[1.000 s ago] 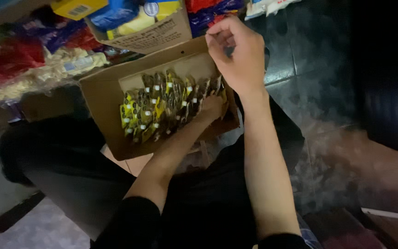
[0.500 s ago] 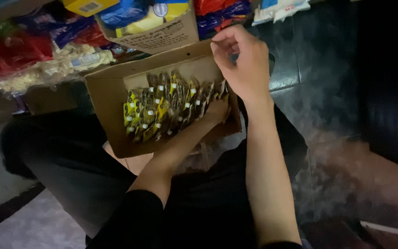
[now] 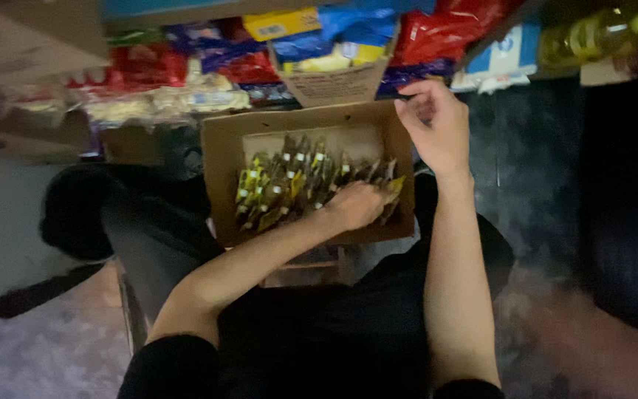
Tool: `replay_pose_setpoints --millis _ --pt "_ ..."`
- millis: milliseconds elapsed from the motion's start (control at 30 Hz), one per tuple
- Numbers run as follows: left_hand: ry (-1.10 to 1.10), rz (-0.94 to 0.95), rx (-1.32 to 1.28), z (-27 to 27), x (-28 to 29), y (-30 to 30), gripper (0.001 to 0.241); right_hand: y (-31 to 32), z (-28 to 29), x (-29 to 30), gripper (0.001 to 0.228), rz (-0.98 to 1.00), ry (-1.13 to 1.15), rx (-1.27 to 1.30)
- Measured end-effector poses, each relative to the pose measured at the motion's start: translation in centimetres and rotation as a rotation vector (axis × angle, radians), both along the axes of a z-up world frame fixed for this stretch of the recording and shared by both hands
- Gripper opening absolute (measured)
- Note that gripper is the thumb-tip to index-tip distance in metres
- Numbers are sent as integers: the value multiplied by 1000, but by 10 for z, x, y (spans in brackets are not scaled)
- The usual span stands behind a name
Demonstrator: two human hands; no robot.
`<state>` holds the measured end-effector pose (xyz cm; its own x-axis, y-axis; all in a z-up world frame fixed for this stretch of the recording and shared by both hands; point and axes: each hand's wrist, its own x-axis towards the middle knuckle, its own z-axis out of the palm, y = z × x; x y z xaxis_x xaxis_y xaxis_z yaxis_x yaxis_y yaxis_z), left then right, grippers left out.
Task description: The person takes food pouches from a cardboard box resting on their lap and places them one by one onto a storage shelf.
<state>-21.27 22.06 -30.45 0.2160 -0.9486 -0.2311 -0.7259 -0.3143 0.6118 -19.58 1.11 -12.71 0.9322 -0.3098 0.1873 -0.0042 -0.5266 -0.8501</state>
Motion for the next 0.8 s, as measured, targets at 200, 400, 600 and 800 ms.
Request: replay_pose_setpoints --millis 200,400,600,800 --pt "-621 -126 -187 162 30 66 12 41 -17 5 50 208 163 434" --pt "-888 27 -345 190 76 124 11 86 -29 8 123 283 562 984" --pt "-658 273 -321 207 112 155 14 116 -32 15 135 448 644 912" --pt "-438 430 -437 158 148 177 19 153 -77 13 88 667 659 801"
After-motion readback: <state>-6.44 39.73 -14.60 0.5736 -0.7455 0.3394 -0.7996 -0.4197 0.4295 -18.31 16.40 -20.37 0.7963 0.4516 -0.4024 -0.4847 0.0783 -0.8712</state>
